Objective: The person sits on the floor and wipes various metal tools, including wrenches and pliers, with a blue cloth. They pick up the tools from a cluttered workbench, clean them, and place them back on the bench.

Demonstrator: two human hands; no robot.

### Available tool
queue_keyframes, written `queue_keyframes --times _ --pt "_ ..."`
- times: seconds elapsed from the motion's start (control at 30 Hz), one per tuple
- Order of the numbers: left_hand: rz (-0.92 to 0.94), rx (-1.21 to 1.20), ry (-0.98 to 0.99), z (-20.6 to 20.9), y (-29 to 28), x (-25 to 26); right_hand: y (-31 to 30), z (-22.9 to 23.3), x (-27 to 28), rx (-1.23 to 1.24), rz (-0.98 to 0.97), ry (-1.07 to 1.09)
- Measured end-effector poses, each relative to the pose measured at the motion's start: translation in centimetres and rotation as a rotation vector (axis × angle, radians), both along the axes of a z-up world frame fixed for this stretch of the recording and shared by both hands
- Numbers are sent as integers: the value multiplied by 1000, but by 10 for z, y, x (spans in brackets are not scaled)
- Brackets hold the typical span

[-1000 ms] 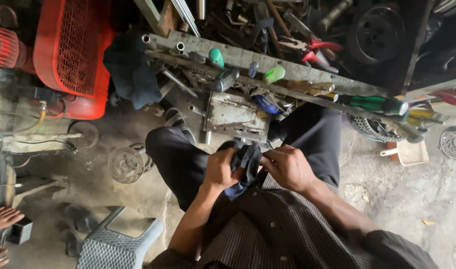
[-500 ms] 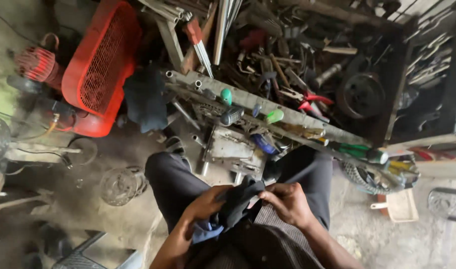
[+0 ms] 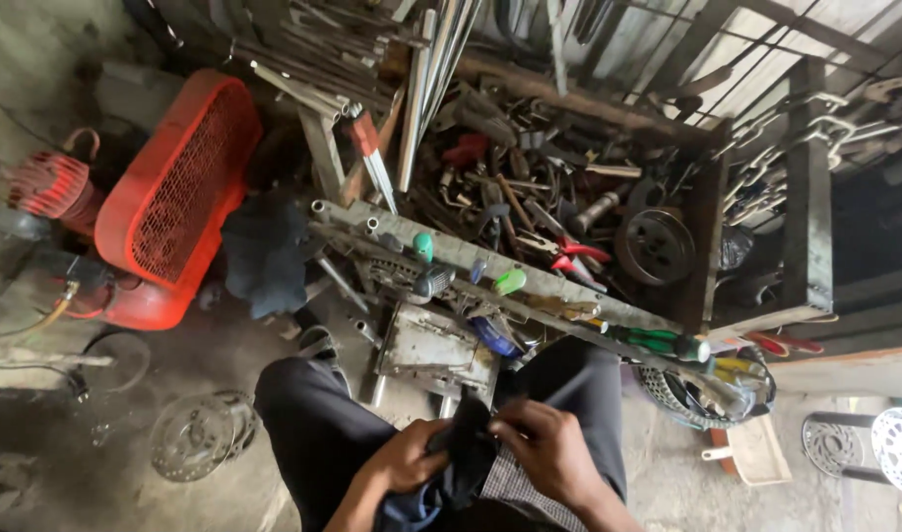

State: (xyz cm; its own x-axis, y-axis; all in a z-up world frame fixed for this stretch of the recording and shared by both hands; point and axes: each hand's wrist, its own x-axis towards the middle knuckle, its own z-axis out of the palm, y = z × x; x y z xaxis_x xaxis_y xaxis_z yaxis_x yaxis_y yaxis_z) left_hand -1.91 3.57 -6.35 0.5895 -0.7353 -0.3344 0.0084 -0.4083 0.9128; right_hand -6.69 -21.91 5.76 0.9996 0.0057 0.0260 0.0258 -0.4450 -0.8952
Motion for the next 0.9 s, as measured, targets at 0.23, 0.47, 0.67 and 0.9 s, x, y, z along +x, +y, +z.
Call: queue_keyframes --times 0.23,0.47,0.67,0.9 --pt "243 -137 -435 -110 15 -7 -6 27 5 -49 104 -24" --pt "111 -152 21 1 3 16 -18 28 -2 3 260 118" --pt "4 41 -278 50 -32 15 3 -10 -13 57 400 -53" --pt "194 -285 -79 51 -37 3 -14 -164 -42 614 -15 625"
